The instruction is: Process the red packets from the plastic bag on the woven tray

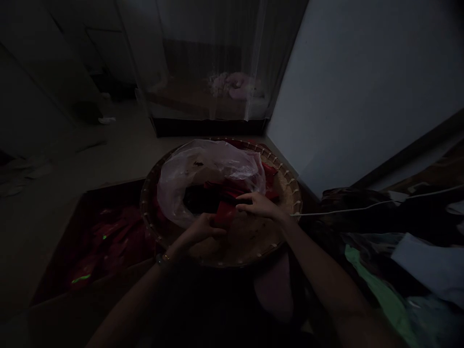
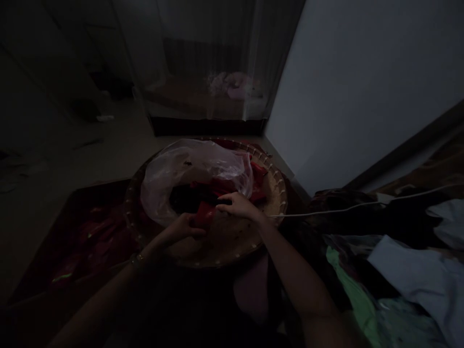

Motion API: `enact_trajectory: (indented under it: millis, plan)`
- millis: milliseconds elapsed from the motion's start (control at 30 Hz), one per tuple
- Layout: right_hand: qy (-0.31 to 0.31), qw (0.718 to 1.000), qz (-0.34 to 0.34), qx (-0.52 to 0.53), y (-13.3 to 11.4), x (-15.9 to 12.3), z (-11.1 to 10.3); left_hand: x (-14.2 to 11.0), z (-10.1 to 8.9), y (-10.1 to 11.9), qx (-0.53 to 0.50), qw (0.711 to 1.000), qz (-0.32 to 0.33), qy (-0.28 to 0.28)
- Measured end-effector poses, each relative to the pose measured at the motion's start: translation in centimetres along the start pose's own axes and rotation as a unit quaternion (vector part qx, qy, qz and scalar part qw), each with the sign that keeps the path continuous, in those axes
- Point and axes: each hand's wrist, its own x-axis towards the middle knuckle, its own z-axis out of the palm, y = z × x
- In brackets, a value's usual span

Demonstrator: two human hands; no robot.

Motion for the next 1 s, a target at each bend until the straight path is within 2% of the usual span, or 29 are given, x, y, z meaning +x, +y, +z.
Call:
enact_trajectory:
  millis: [367, 467, 533, 633, 700, 767, 833, 900, 967, 1000]
  plan:
    - [-0.054, 0.994, 0.014, 0.090, 0.0, -0.4, -0.1, -0.2, -0.2, 0.0, -0.007, 1.000, -0.006, -0.018]
    - [-0.076, 0.993, 0.014, 0.091, 0.0, -0.6, -0.8, -0.2, -0.4, -0.1, -0.004, 1.000, -0.014, -0.008]
    - [-0.084, 0.995, 0.006, 0.061, 0.4, -0.7, -1.7, -0.2, -0.6, -0.1, 0.003, 1.000, -0.018, 0.013]
    - [-0.095, 0.995, -0.034, -0.018, 2.0, -1.0, -2.7, -0.2, -1.0, 0.1, 0.006, 0.996, -0.026, 0.088]
    - [-0.114, 0.987, -0.070, -0.095, 3.7, -1.1, -2.5, -0.2, -1.1, 0.4, -0.007, 0.990, -0.029, 0.135]
    - [-0.130, 0.975, -0.071, -0.168, 5.3, -1.2, -1.6, -0.2, -1.1, 0.5, -0.015, 0.988, -0.026, 0.153]
    - [-0.145, 0.966, -0.061, -0.205, 6.3, -1.2, -0.4, -0.2, -1.1, 0.4, -0.009, 0.989, -0.020, 0.146]
    - [-0.146, 0.967, -0.059, -0.200, 6.2, -1.2, 0.5, -0.2, -1.0, 0.2, 0.001, 0.992, -0.012, 0.124]
    - [-0.100, 0.979, -0.076, -0.163, 5.0, -0.9, 1.0, -0.2, -0.8, 0.0, 0.008, 0.996, -0.004, 0.090]
    - [-0.055, 0.985, -0.093, -0.138, 4.2, -0.5, 1.2, -0.1, -0.7, -0.1, 0.009, 0.998, -0.002, 0.070]
